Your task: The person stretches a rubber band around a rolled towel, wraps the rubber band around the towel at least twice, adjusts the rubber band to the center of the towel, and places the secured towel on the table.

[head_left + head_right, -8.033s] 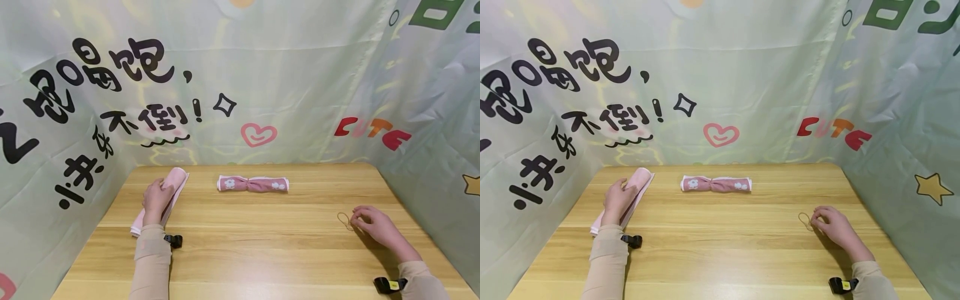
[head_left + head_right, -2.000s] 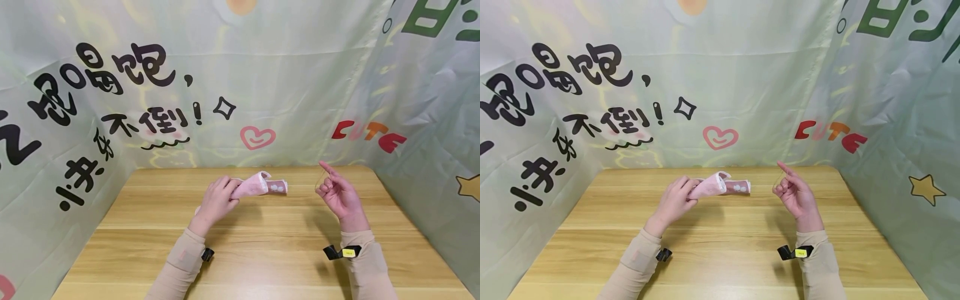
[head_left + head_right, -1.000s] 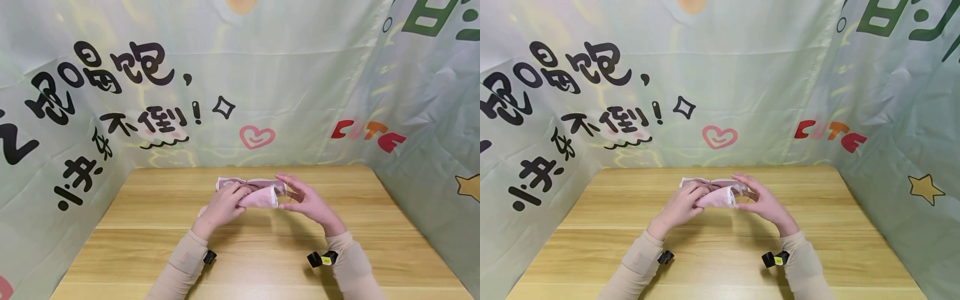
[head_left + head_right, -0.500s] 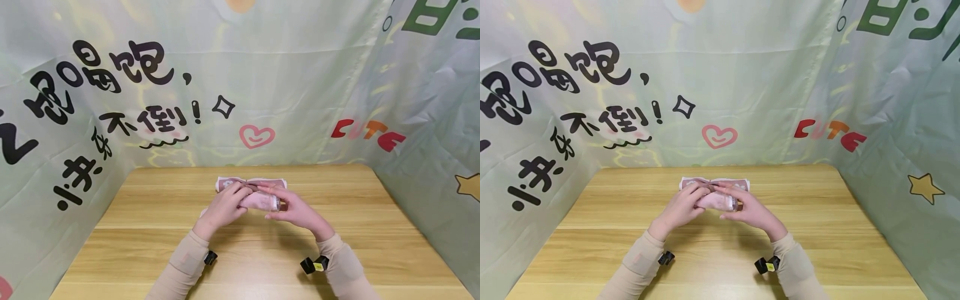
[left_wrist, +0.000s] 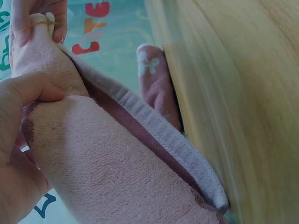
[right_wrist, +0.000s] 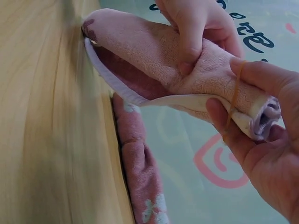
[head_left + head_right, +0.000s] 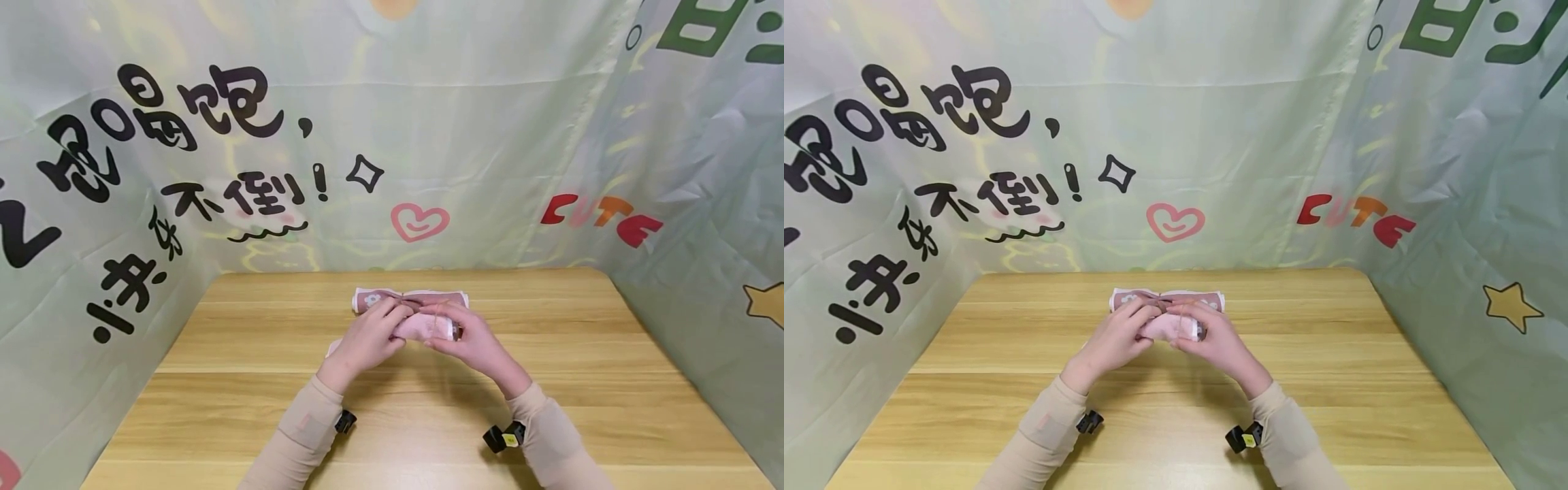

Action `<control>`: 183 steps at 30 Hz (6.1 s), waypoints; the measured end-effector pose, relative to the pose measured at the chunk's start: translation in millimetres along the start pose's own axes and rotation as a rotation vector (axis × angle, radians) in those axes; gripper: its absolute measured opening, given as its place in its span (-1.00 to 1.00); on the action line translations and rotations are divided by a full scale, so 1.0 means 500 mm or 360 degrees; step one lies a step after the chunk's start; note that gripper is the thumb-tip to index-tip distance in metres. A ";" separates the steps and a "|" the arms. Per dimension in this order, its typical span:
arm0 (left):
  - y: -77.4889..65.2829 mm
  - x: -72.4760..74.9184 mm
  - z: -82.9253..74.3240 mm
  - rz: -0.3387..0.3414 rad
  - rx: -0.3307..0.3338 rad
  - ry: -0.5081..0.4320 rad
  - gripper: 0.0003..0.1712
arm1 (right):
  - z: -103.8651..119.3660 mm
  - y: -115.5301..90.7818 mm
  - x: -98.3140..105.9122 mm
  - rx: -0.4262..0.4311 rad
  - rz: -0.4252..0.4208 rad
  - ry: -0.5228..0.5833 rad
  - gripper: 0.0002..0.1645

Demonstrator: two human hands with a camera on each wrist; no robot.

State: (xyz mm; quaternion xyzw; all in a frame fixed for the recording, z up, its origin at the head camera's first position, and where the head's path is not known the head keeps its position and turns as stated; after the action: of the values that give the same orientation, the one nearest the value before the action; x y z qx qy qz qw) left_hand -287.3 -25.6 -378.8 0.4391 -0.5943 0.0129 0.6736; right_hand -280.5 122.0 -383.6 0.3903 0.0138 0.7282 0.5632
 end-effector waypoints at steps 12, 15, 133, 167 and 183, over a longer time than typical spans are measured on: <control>0.000 -0.002 -0.002 0.0018 -0.0023 0.0009 -0.56 | -0.017 0.005 0.003 -0.0077 -0.0128 -0.0121 -0.58; 0.000 -0.002 -0.001 0.0002 -0.0032 0.0031 -0.58 | -0.025 0.004 0.005 -0.0090 -0.0168 -0.0135 -0.59; -0.014 -0.058 0.048 -0.0032 0.1218 -0.2061 -0.97 | 0.011 -0.006 -0.018 0.0412 -0.0463 -0.0055 -0.60; -0.015 -0.101 0.003 0.0428 0.0429 -0.0106 -0.13 | 0.041 -0.001 0.014 0.0132 -0.0395 0.0276 -0.60; -0.013 -0.036 0.039 -0.0089 0.0787 -0.0512 -0.71 | -0.015 -0.005 -0.016 0.0031 -0.0459 0.0185 -0.61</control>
State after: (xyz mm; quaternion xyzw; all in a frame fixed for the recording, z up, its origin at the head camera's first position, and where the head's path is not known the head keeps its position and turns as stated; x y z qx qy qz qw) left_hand -304.7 -32.2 -399.1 0.6025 -0.6600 0.0688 0.4435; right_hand -282.2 119.1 -394.3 0.3469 0.1093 0.6610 0.6564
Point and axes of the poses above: each hand's wrist, its own y-axis towards the middle knuckle, its own x-axis out of the back of the hand, z = x × y, the point moved 8 cm from there along y, towards the middle knuckle
